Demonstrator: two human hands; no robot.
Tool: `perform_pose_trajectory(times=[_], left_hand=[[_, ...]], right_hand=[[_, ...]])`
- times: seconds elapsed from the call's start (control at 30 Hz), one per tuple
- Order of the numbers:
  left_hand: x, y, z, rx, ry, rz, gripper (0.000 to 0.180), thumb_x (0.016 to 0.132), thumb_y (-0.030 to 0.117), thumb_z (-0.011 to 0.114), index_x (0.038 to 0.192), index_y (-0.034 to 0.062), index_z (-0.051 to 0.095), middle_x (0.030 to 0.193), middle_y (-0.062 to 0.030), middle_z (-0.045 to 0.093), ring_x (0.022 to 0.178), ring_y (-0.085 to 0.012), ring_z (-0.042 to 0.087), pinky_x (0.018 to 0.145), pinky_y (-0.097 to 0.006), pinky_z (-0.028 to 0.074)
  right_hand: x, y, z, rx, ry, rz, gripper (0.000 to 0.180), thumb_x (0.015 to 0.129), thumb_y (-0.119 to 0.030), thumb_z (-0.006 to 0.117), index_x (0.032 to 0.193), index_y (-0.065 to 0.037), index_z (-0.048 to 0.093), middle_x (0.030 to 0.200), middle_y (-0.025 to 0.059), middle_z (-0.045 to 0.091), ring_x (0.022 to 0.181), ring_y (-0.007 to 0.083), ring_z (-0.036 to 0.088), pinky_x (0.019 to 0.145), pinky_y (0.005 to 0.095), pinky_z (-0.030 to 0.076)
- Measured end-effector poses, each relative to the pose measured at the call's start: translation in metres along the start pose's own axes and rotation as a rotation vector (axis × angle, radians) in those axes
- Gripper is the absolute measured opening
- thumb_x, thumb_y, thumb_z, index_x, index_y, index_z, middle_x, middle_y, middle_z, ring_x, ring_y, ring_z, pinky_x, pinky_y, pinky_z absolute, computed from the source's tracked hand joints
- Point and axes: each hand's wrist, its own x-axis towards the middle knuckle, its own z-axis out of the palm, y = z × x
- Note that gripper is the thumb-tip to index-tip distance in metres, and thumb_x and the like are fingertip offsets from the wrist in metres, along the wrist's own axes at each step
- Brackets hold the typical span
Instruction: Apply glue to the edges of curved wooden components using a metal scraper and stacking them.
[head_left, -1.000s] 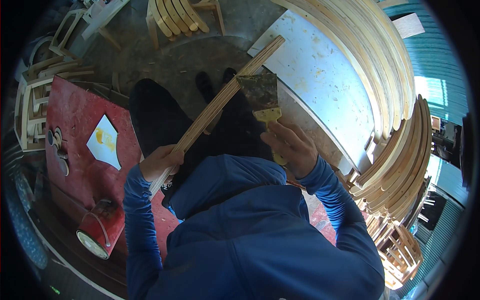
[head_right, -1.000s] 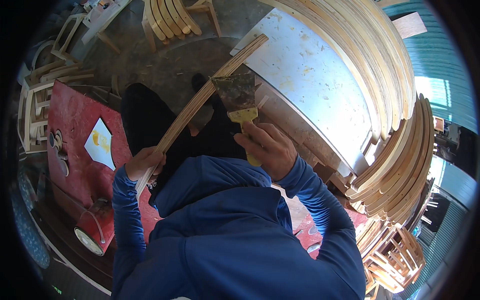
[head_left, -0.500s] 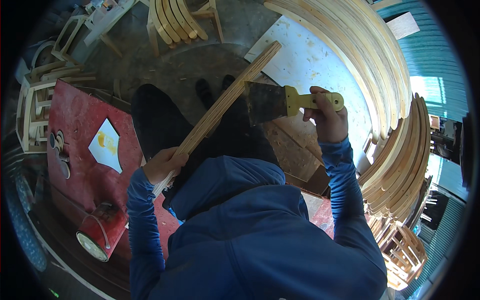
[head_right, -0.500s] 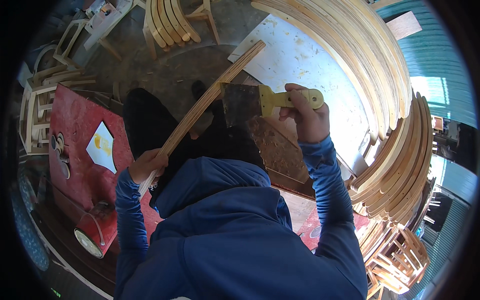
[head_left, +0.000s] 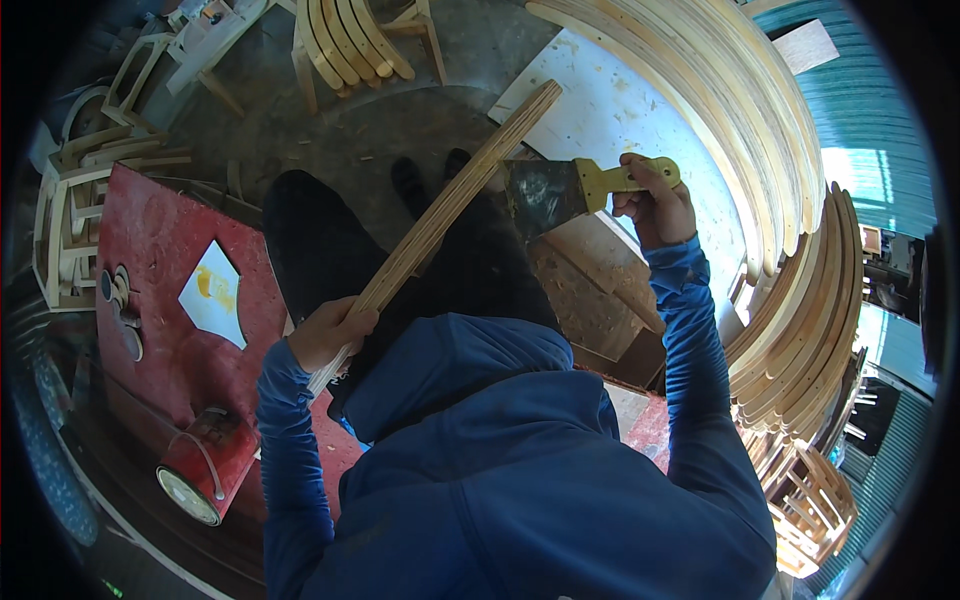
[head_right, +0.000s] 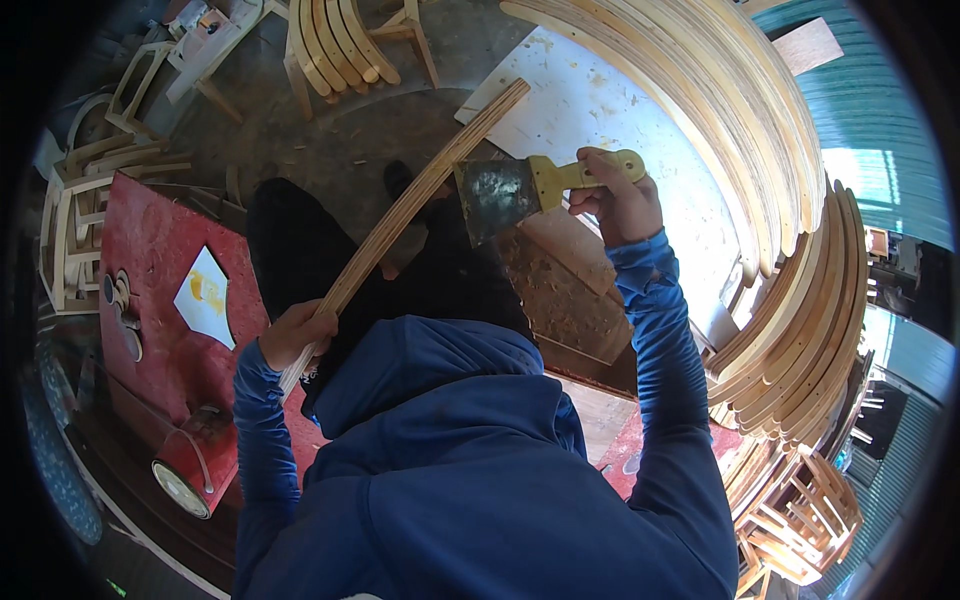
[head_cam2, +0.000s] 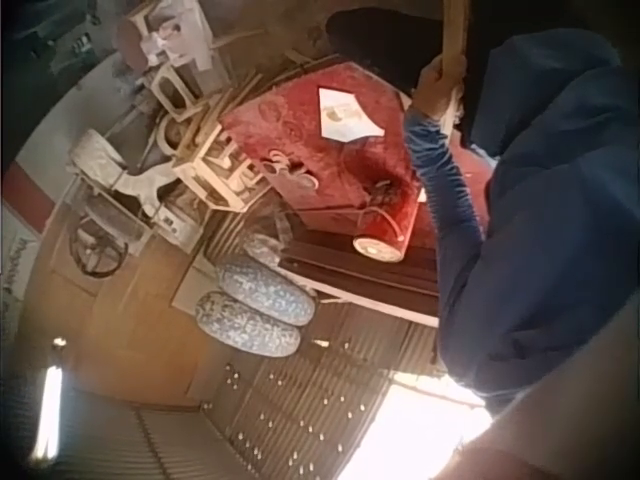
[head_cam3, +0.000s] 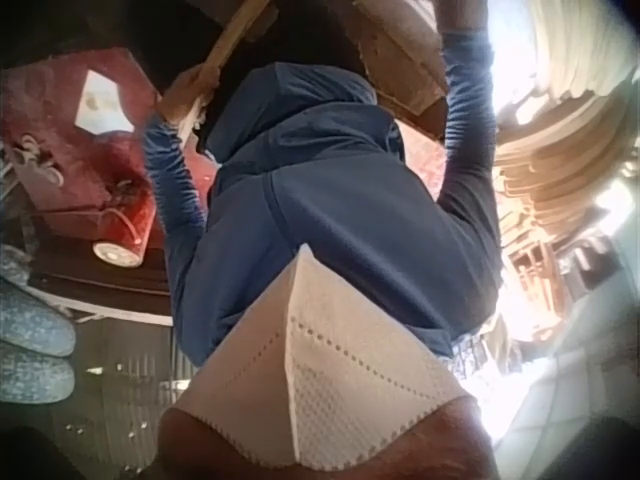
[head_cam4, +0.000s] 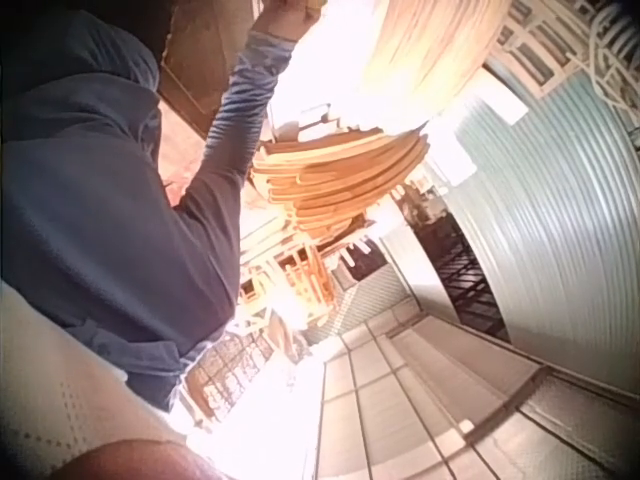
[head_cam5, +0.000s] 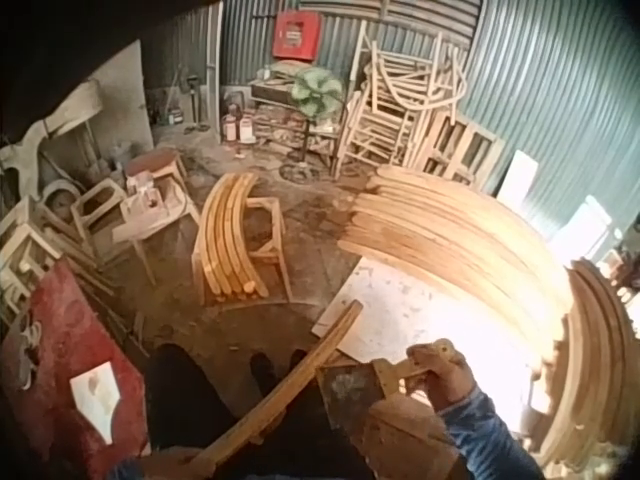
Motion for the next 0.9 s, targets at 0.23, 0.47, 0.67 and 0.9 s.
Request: perform_pose_trajectory(times=[0.23, 0.47, 0.67, 0.9], left_hand=[[0.001, 0.000, -0.002, -0.046, -0.027, -0.001, 0.036, 0.100, 0.041, 0.058, 0.100, 0.0053, 0.054, 0.060, 0.0016, 0.046, 0.044, -0.0092, 0.046, 0.041, -0.026, 0.039], [0.002, 0.002, -0.003, -0.050, -0.024, -0.013, 0.036, 0.100, 0.041, 0.059, 0.099, 0.0056, 0.054, 0.061, 0.0014, 0.047, 0.044, -0.0095, 0.047, 0.041, -0.026, 0.039], [0.002, 0.000, -0.004, -0.021, -0.013, -0.009, 0.037, 0.099, 0.043, 0.060, 0.097, 0.0063, 0.053, 0.063, 0.0012, 0.047, 0.045, -0.0096, 0.047, 0.041, -0.027, 0.039], [0.001, 0.002, 0.003, 0.042, -0.011, 0.029, 0.041, 0.098, 0.046, 0.061, 0.099, 0.0062, 0.053, 0.064, 0.0012, 0.047, 0.046, -0.0091, 0.047, 0.042, -0.026, 0.041]], right_hand=[[0.018, 0.016, 0.008, -0.010, -0.038, 0.057, 0.032, 0.096, -0.015, 0.062, 0.118, 0.009, 0.062, 0.088, 0.0174, 0.070, 0.066, 0.0227, 0.070, 0.061, 0.0324, 0.062], [0.018, -0.004, 0.009, -0.006, -0.067, -0.045, 0.031, 0.098, -0.015, 0.061, 0.119, 0.008, 0.061, 0.079, 0.0169, 0.071, 0.065, 0.0233, 0.071, 0.063, 0.0307, 0.062], [0.031, -0.006, 0.009, -0.087, 0.018, -0.063, 0.032, 0.093, -0.012, 0.064, 0.116, 0.010, 0.063, 0.089, 0.0180, 0.068, 0.066, 0.0229, 0.069, 0.062, 0.0340, 0.062], [-0.010, -0.044, 0.062, -1.184, -0.320, -0.987, 0.021, 0.083, 0.000, 0.068, 0.104, -0.003, 0.068, 0.105, 0.0127, 0.071, 0.087, 0.0301, 0.070, 0.077, 0.0337, 0.059]])
